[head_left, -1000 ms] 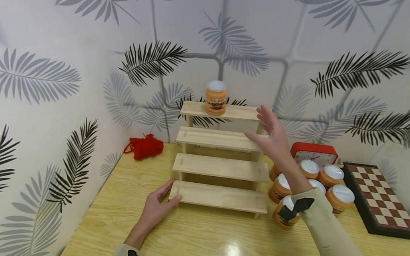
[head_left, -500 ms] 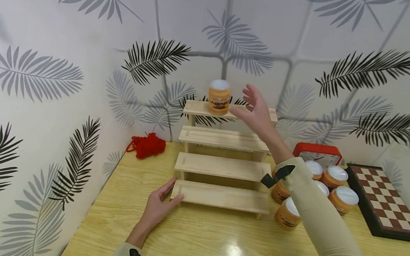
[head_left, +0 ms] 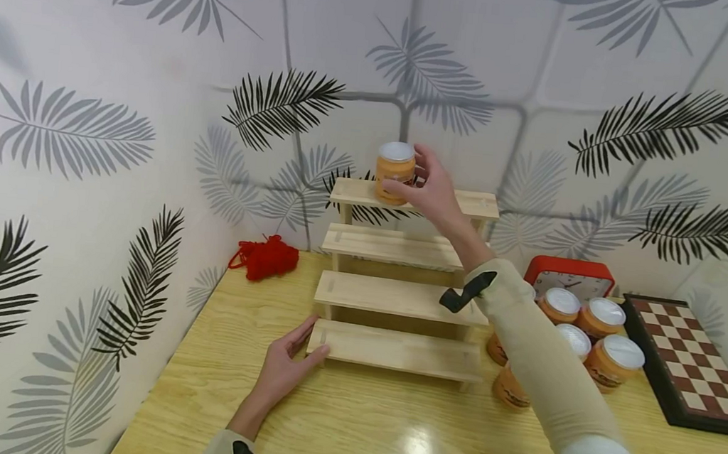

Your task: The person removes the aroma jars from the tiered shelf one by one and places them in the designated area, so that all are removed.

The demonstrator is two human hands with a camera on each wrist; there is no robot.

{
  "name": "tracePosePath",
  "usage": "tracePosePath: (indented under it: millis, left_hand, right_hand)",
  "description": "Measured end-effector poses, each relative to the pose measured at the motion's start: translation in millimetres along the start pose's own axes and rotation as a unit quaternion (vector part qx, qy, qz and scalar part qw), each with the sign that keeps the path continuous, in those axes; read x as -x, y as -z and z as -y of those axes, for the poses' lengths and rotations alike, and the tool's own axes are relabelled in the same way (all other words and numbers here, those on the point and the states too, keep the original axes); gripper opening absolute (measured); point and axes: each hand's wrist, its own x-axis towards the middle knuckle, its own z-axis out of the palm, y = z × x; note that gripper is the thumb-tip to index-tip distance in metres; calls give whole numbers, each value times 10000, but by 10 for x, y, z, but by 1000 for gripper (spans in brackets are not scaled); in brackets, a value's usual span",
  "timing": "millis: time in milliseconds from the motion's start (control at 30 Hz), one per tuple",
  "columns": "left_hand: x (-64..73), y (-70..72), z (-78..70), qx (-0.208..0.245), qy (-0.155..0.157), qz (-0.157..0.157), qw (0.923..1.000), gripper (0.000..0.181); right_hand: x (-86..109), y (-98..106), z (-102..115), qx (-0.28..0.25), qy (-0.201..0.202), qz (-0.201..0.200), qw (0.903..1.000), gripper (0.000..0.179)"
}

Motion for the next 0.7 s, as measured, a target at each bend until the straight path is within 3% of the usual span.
tracePosePath:
  millis: [333, 700]
  left_hand:
    - [13, 20, 7, -54, -53, -13, 10000, 70]
    - [8, -3, -32, -32, -36, 10, 10000, 70]
  right_hand:
    - [-39, -87, 38, 127, -154, -95, 9998, 74]
    - [-10, -66, 15, 134, -62, -428, 9990, 75]
